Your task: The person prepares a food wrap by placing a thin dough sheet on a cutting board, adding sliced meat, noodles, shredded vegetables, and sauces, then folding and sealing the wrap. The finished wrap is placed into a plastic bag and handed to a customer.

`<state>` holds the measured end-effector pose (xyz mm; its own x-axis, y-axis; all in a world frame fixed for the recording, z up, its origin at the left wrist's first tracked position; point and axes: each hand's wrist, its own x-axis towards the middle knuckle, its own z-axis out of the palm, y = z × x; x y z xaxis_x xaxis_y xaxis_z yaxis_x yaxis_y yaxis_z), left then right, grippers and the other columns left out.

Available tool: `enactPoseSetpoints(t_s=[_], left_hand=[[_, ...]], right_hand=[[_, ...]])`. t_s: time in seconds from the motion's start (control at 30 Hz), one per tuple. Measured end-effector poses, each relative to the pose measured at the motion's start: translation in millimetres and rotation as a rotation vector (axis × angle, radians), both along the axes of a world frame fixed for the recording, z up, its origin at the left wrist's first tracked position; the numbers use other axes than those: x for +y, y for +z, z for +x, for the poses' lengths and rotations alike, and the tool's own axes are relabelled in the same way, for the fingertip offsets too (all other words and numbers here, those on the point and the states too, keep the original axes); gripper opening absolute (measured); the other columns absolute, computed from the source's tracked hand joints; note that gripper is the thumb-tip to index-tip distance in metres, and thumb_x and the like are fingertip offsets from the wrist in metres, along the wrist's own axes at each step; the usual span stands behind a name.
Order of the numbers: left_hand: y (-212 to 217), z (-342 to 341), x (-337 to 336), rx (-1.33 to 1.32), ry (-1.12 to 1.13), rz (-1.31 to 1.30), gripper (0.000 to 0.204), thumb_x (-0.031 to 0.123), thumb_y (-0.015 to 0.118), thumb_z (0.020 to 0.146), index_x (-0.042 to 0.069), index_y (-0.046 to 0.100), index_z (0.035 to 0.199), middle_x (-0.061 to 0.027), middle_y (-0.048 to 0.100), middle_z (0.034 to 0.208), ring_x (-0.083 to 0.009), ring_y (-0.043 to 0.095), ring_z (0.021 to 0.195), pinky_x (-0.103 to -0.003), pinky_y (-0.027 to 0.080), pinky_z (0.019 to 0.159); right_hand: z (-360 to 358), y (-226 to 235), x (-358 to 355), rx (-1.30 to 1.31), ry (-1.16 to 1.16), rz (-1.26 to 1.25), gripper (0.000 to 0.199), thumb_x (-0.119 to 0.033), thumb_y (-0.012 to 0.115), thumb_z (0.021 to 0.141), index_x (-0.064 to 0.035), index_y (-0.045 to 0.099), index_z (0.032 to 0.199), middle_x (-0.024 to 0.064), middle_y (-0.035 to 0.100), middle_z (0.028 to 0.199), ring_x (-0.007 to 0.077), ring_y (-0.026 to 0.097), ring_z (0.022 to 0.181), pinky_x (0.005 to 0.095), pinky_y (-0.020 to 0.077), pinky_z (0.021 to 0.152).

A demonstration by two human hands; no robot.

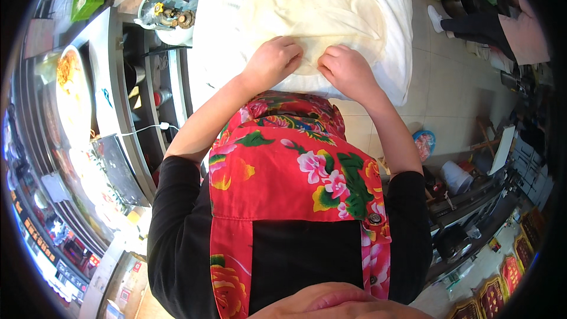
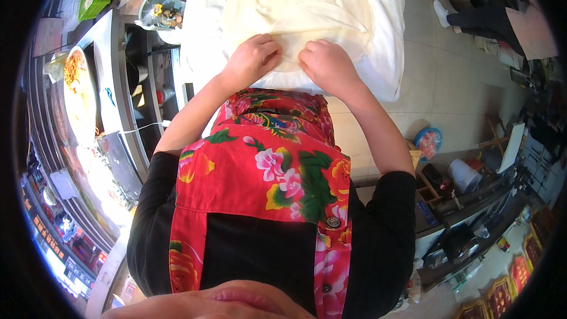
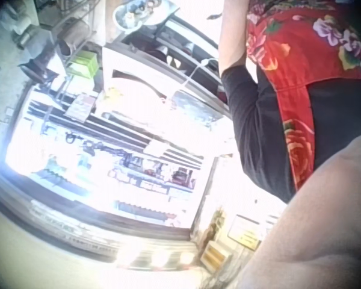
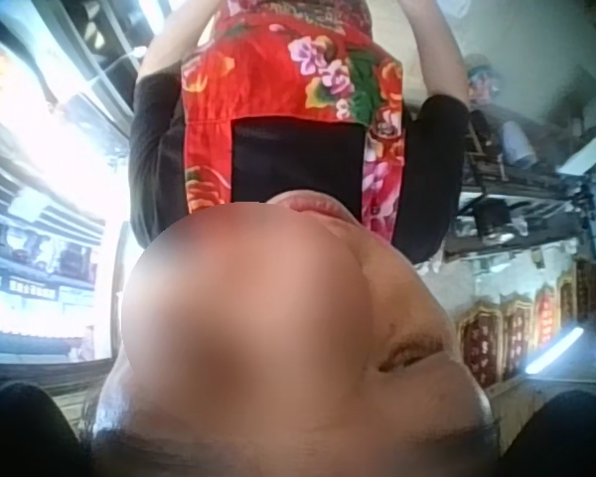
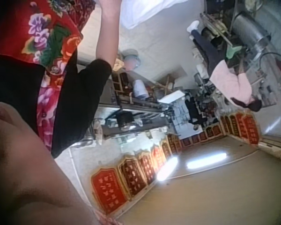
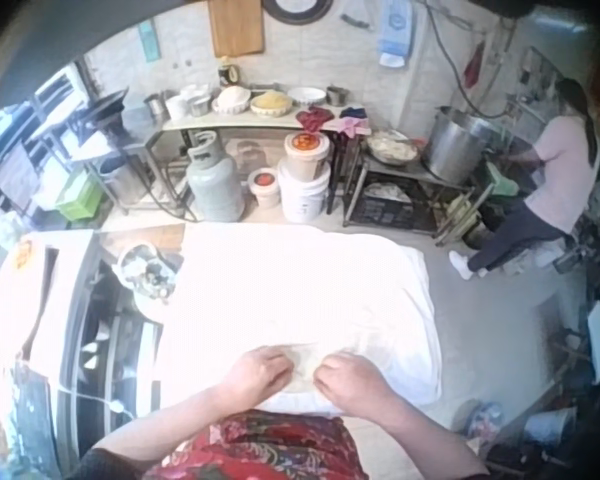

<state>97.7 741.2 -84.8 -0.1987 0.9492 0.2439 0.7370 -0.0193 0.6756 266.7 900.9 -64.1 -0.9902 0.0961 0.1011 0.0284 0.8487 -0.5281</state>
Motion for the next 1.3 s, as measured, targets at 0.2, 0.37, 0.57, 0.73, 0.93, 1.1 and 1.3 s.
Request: enactPoseSetpoints(t_s=[0.2, 0.37, 0.57, 0.73, 0.93, 1.1, 1.3], left_hand=[[4, -1, 0, -0.025, -0.001, -0.034, 0.008, 0.009, 0.068, 0.081, 0.004, 0.064, 0.087, -0.0137, 0.062, 0.085, -0.0349, 0.063, 0.086, -0.044, 0.052, 0.077], [7, 5, 6, -0.128, -0.014, -0.059, 0.011, 0.008, 0.069, 0.084, 0.002, 0.065, 0.092, -0.0151, 0.063, 0.087, -0.0361, 0.062, 0.085, -0.044, 0.051, 0.076], [9, 7, 18, -0.038, 0.072, -0.022, 0.009, 0.007, 0.066, 0.087, 0.002, 0.066, 0.094, -0.0158, 0.064, 0.088, -0.0371, 0.062, 0.086, -0.045, 0.052, 0.075], [10, 0, 13, -0.090, 0.027, -0.057, 0.008, 0.006, 0.064, 0.087, 0.002, 0.067, 0.093, -0.0162, 0.064, 0.087, -0.0375, 0.062, 0.086, -0.045, 0.051, 0.075], [5, 6, 11, -0.064, -0.015, -0.011, 0.008, 0.005, 0.064, 0.086, 0.002, 0.067, 0.092, -0.0158, 0.065, 0.089, -0.0377, 0.063, 0.087, -0.045, 0.052, 0.077], [6, 3, 5, -0.068, 0.049, -0.052, 0.008, 0.004, 0.063, 0.086, 0.002, 0.067, 0.092, -0.0159, 0.066, 0.089, -0.0375, 0.063, 0.087, -0.045, 0.052, 0.078], [5, 3, 1, -0.108, 0.016, -0.052, 0.008, 0.007, 0.064, 0.087, 0.002, 0.068, 0.091, -0.0153, 0.066, 0.089, -0.0362, 0.063, 0.087, -0.045, 0.052, 0.079]], right_hand=[[-1, 0, 1, -0.006, -0.109, 0.044, 0.014, -0.014, 0.062, 0.090, -0.0038, 0.057, 0.082, 0.0140, 0.060, 0.080, 0.0351, 0.062, 0.079, 0.0458, 0.0512, 0.068], [-10, 2, 8, -0.220, -0.209, -0.023, 0.010, -0.016, 0.065, 0.092, -0.0063, 0.063, 0.091, 0.0141, 0.065, 0.086, 0.0351, 0.065, 0.086, 0.0449, 0.0514, 0.070], [-9, 10, 8, -0.255, -0.036, -0.017, 0.011, -0.018, 0.065, 0.091, -0.0076, 0.064, 0.093, 0.0118, 0.063, 0.088, 0.0336, 0.063, 0.084, 0.0446, 0.0517, 0.073], [-9, 7, 0, -0.159, -0.013, 0.037, 0.014, -0.017, 0.062, 0.090, -0.0063, 0.061, 0.082, 0.0122, 0.060, 0.086, 0.0338, 0.063, 0.082, 0.0463, 0.0522, 0.070], [-10, 1, 1, -0.140, -0.044, 0.021, 0.012, -0.015, 0.062, 0.089, -0.0058, 0.061, 0.081, 0.0120, 0.059, 0.084, 0.0326, 0.064, 0.086, 0.0457, 0.0531, 0.070], [-14, 4, -4, -0.199, 0.026, 0.099, 0.010, -0.014, 0.062, 0.087, -0.0052, 0.062, 0.082, 0.0116, 0.060, 0.085, 0.0330, 0.063, 0.087, 0.0455, 0.0529, 0.071], [-17, 11, 4, -0.274, -0.085, -0.079, 0.010, -0.015, 0.065, 0.088, -0.0049, 0.063, 0.090, 0.0120, 0.064, 0.090, 0.0325, 0.063, 0.086, 0.0422, 0.0503, 0.071]])
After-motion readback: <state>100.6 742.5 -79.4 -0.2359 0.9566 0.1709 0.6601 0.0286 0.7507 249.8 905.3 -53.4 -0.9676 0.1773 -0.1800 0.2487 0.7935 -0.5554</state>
